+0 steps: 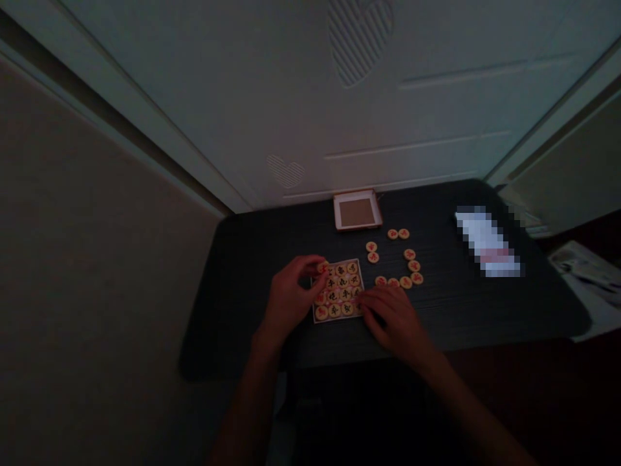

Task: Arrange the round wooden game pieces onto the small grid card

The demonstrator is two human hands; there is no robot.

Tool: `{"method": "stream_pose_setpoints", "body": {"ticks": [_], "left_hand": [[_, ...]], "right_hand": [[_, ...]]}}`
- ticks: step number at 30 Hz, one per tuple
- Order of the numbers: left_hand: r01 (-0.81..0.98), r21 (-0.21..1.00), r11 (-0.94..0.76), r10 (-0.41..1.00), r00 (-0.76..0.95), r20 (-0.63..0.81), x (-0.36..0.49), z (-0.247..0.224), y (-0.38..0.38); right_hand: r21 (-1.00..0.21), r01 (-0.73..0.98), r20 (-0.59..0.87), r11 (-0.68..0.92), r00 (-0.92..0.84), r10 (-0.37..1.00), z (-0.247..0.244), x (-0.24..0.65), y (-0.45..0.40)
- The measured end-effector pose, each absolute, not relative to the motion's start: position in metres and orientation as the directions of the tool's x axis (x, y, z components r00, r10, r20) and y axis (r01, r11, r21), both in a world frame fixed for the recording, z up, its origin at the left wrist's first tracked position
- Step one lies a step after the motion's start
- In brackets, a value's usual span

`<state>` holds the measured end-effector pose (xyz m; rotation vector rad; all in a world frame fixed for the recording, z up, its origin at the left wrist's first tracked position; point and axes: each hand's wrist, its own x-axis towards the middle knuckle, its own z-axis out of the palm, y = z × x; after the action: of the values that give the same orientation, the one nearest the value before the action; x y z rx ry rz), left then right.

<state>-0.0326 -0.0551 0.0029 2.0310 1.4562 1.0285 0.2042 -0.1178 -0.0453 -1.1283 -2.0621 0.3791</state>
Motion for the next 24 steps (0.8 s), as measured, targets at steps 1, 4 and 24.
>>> {"method": "stream_pose_setpoints", "body": {"ticks": [1,4,24], "left_hand": [[0.603,0.714,-0.355,0.933,0.172,0.317,-0.032,0.003,-0.054],[0.591,0.723,-0.357,0.932,0.173,0.319,-0.033,0.003,-0.051],[0.639,0.648,-0.414,0.910,0.277,0.309,-0.025,0.021,-0.046]], "right_hand": [[-0.565,0.600,0.464,0.566,-0.336,0.820,-0.045,0.204,-0.118],[-0.564,0.609,0.454,0.558,-0.336,0.825,-0.044,0.204,-0.119],[-0.559,0.611,0.453,0.560,-0.340,0.824,-0.044,0.204,-0.119]]}}
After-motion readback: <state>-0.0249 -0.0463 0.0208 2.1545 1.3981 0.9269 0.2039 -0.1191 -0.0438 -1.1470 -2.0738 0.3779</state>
